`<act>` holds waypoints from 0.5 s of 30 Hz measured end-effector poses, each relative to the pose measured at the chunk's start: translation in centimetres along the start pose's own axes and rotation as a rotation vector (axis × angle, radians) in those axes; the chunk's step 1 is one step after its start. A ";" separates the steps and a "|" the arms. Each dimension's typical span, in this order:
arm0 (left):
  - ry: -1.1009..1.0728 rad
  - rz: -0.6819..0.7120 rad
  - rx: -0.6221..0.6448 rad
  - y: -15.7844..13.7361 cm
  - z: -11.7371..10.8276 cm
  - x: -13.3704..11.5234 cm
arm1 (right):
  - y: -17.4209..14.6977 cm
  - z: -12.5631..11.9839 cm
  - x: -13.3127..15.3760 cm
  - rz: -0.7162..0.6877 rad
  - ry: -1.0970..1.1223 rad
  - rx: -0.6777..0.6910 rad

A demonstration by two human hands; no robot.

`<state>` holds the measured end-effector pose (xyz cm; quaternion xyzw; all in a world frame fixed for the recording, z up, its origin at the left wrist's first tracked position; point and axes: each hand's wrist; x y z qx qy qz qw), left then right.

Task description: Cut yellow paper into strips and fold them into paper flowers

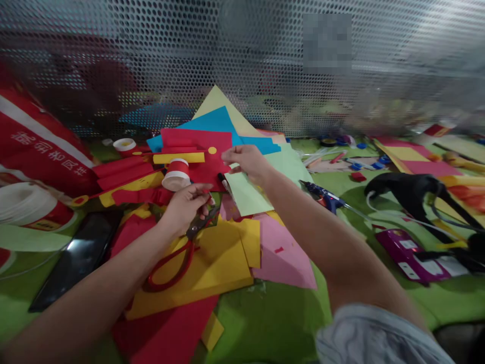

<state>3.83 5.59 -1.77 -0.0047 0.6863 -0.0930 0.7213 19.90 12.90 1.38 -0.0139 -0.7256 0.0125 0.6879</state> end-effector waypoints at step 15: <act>-0.083 -0.195 0.329 -4.2 2.2 -0.6 | -13.8 -3.5 -4.7 -1.226 -1.062 -0.185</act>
Point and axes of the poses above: each hand's wrist, its own y-axis towards the middle knuckle, its own z-axis out of the palm, x = y × z, and after that the axes turned 3 degrees about z, right-handed
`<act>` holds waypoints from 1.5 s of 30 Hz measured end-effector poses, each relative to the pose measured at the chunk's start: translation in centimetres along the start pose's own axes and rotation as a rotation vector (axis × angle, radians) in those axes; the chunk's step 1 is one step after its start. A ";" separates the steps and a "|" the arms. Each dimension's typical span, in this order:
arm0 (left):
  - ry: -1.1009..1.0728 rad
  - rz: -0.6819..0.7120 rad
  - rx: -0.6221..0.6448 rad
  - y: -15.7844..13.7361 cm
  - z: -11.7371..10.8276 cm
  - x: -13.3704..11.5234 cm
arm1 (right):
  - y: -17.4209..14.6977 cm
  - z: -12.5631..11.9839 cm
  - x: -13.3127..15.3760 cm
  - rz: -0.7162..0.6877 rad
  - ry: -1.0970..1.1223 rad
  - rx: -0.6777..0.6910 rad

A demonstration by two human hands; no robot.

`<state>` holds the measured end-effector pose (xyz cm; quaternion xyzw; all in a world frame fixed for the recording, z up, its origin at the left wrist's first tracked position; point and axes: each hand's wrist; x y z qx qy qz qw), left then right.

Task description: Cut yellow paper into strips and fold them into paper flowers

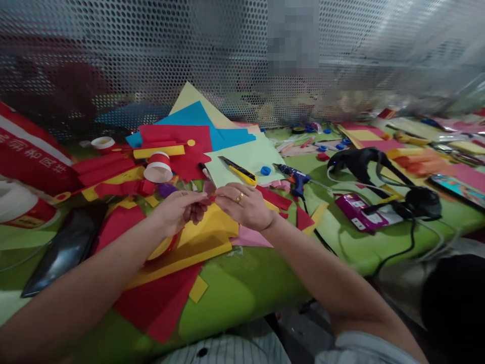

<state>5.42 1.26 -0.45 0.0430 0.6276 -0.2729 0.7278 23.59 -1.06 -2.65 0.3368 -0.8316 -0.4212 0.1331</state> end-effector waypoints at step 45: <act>0.084 0.264 -0.231 1.7 -1.4 0.5 | -5.3 -4.8 -12.3 1.983 0.610 -0.348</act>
Point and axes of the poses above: each hand's wrist, its own y-axis towards the middle knuckle, its own z-axis out of the palm, x = y × z, and after that the axes turned 3 degrees about z, right-handed
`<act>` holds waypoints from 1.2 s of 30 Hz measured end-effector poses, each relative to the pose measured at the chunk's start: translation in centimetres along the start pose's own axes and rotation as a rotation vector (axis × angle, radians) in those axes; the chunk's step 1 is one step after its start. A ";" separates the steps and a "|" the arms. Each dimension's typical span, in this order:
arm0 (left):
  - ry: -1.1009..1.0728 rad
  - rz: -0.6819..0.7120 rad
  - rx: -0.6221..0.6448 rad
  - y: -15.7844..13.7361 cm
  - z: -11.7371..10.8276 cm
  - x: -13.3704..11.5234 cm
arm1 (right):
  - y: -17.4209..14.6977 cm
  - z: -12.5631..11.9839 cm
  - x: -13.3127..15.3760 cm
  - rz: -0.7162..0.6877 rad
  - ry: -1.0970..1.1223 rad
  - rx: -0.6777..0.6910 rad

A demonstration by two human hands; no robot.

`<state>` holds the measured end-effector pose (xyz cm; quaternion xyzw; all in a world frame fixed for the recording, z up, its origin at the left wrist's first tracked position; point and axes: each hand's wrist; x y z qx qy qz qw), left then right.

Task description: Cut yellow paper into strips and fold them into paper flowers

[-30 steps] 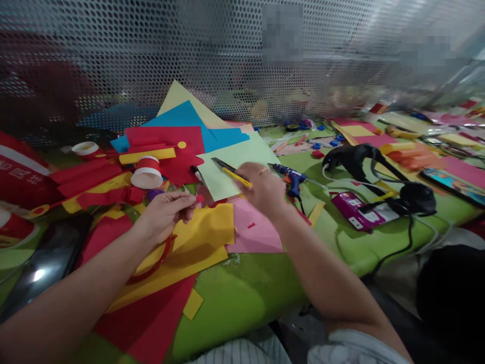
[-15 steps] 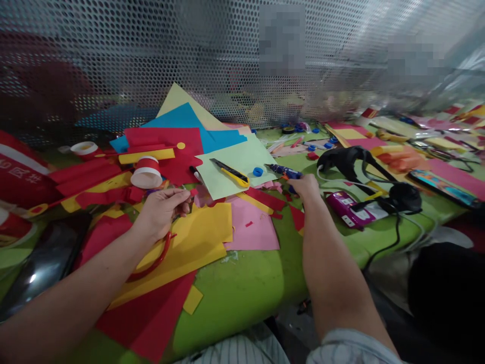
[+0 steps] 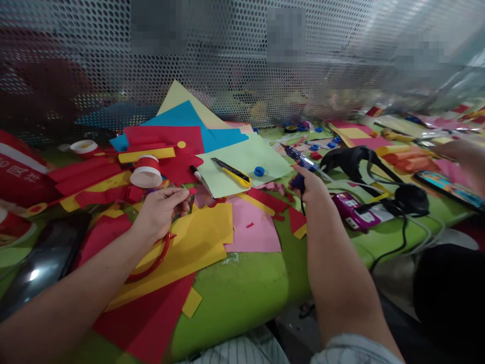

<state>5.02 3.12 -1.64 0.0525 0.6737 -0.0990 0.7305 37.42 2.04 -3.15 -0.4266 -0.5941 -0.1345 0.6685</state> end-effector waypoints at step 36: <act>0.387 0.441 -0.161 -0.6 -0.3 -0.3 | -11.2 4.7 -4.1 -0.940 -0.480 0.568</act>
Point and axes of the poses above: each hand's wrist, its own y-axis towards the middle knuckle, its own z-axis out of the palm, x = y × z, and after that the axes turned 3 degrees about z, right-handed
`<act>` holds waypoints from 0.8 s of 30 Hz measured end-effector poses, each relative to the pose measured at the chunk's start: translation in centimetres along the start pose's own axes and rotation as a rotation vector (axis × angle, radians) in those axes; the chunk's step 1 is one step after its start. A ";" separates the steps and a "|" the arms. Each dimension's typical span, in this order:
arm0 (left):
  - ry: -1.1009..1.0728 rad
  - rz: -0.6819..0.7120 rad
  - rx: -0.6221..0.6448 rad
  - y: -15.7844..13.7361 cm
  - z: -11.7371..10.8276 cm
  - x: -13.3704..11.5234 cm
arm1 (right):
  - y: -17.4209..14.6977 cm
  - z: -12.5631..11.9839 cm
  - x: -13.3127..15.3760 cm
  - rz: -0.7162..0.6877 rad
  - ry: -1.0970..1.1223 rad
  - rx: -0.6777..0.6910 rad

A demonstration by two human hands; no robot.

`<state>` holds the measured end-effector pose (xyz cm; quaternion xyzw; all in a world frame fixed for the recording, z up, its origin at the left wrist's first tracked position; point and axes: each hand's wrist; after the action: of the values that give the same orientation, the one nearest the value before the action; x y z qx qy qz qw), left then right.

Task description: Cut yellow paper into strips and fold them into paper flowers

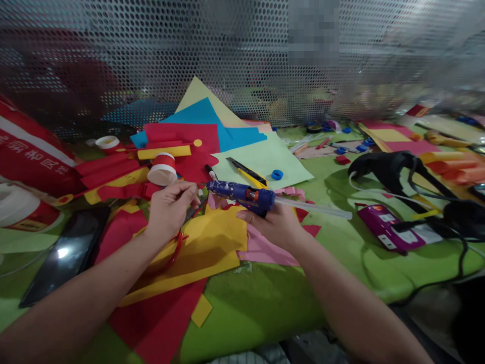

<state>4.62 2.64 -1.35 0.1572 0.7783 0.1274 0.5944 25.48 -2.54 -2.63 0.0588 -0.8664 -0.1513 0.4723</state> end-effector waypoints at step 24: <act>0.025 0.056 0.010 0.0 -0.1 -0.1 | 0.4 -0.6 1.3 0.023 -0.053 0.011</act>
<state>4.56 2.60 -1.23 0.1800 0.7815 0.1420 0.5803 25.31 -2.66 -1.12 0.0472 -0.8800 -0.1427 0.4507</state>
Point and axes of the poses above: each hand's wrist, its own y-axis towards the middle knuckle, its own z-axis out of the palm, x = y × z, and after that the axes turned 3 degrees about z, right-handed
